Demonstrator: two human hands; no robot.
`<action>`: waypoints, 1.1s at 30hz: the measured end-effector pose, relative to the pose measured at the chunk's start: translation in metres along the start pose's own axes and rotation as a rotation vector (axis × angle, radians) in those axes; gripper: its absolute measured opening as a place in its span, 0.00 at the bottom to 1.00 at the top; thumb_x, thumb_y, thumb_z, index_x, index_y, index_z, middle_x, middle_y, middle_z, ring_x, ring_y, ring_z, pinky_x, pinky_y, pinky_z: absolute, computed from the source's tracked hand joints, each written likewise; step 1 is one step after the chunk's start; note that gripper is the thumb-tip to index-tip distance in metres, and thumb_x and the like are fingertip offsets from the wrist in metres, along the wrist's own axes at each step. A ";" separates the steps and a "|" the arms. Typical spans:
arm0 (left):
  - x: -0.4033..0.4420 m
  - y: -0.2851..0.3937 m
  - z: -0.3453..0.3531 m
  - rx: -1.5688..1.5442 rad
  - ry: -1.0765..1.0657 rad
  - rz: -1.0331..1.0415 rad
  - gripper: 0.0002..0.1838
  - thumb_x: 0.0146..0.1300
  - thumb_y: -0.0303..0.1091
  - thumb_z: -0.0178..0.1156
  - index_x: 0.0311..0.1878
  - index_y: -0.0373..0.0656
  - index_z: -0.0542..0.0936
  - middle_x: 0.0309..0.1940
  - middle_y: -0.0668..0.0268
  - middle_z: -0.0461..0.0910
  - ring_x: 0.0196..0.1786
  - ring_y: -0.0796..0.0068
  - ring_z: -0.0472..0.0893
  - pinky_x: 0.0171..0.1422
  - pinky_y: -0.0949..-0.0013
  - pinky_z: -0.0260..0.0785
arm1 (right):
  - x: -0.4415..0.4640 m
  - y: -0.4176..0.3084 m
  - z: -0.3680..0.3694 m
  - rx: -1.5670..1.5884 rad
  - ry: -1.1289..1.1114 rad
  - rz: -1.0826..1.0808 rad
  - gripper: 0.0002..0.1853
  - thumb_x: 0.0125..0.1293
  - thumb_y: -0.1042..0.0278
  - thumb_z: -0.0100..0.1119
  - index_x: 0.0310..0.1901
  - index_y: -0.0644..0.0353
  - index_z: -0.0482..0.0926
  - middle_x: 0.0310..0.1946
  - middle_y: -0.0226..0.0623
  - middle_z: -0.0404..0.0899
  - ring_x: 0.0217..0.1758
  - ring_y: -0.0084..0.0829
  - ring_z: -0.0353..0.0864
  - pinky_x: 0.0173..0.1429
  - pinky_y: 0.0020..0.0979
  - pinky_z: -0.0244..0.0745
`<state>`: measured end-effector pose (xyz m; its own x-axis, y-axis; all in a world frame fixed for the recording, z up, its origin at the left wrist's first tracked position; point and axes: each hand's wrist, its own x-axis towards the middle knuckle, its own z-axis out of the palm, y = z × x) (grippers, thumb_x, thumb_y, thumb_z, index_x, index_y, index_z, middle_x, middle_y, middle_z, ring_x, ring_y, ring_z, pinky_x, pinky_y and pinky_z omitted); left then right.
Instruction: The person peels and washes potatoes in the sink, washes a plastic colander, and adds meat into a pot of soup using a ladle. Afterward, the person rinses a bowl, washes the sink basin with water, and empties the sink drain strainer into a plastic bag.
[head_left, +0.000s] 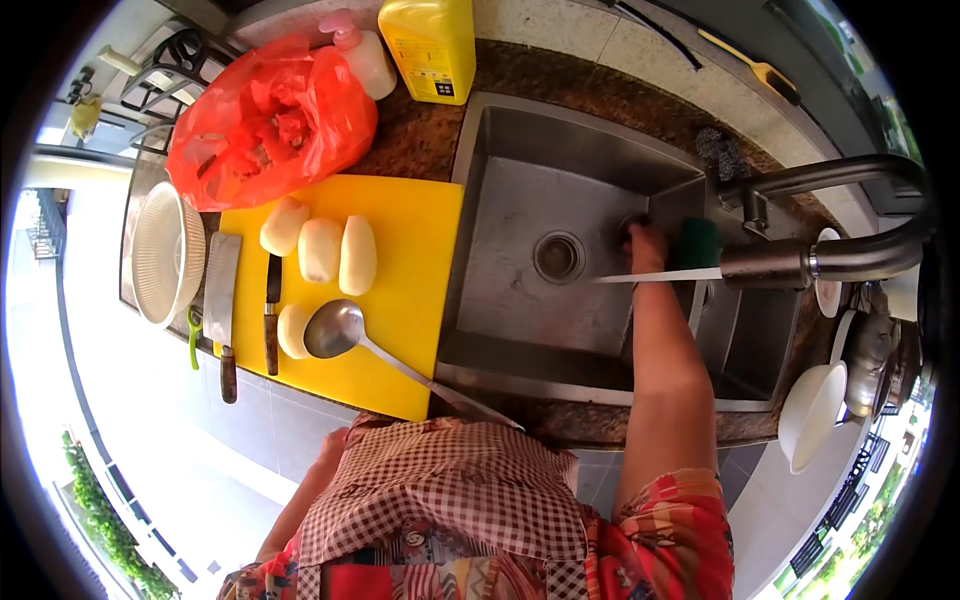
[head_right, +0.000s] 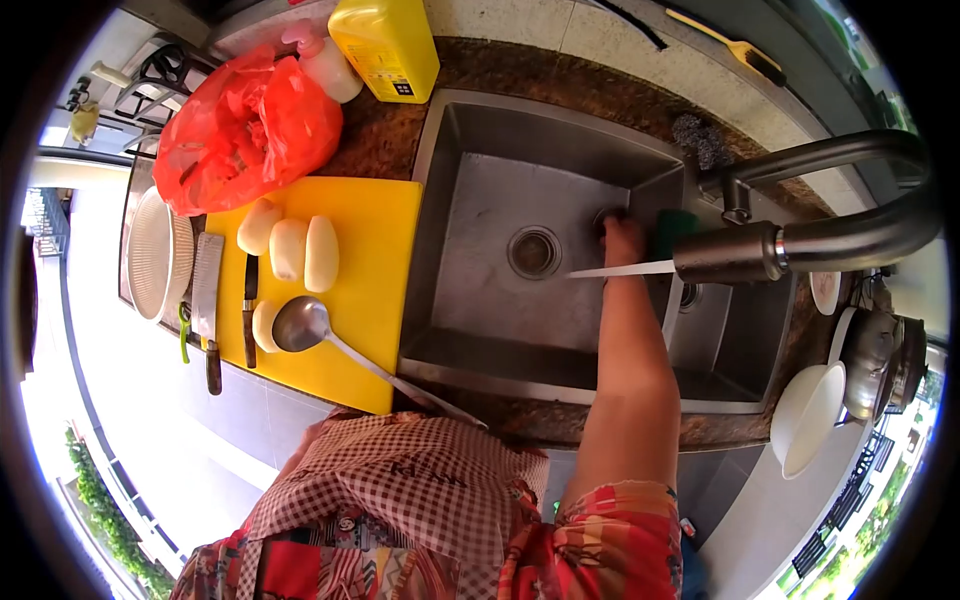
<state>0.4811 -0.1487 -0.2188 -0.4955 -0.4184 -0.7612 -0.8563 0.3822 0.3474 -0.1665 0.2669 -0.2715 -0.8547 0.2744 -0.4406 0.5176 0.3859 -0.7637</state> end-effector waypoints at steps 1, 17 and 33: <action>0.001 0.001 0.002 -0.092 -0.019 -0.016 0.22 0.65 0.52 0.64 0.40 0.38 0.82 0.30 0.46 0.81 0.33 0.62 0.79 0.41 0.55 0.71 | -0.001 0.003 0.004 -0.025 0.050 -0.063 0.18 0.62 0.53 0.65 0.41 0.61 0.85 0.26 0.40 0.82 0.30 0.37 0.83 0.37 0.38 0.78; -0.009 0.038 -0.002 -0.081 -0.036 -0.130 0.17 0.64 0.44 0.66 0.46 0.40 0.86 0.35 0.54 0.87 0.39 0.66 0.85 0.45 0.59 0.75 | -0.175 0.011 0.143 -0.835 -0.916 -1.488 0.12 0.57 0.67 0.63 0.44 0.58 0.83 0.46 0.44 0.78 0.55 0.48 0.76 0.62 0.47 0.72; 0.000 0.001 0.012 -0.187 -0.024 -0.006 0.19 0.60 0.44 0.71 0.46 0.39 0.85 0.36 0.53 0.88 0.41 0.64 0.88 0.46 0.63 0.77 | -0.124 -0.012 0.172 -0.823 -0.214 -1.018 0.33 0.62 0.63 0.65 0.67 0.67 0.68 0.70 0.56 0.62 0.75 0.56 0.59 0.73 0.50 0.64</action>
<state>0.4823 -0.1378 -0.2249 -0.4884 -0.3993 -0.7759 -0.8726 0.2193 0.4364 -0.0733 0.0766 -0.2894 -0.8227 -0.5676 0.0318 -0.5461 0.7737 -0.3212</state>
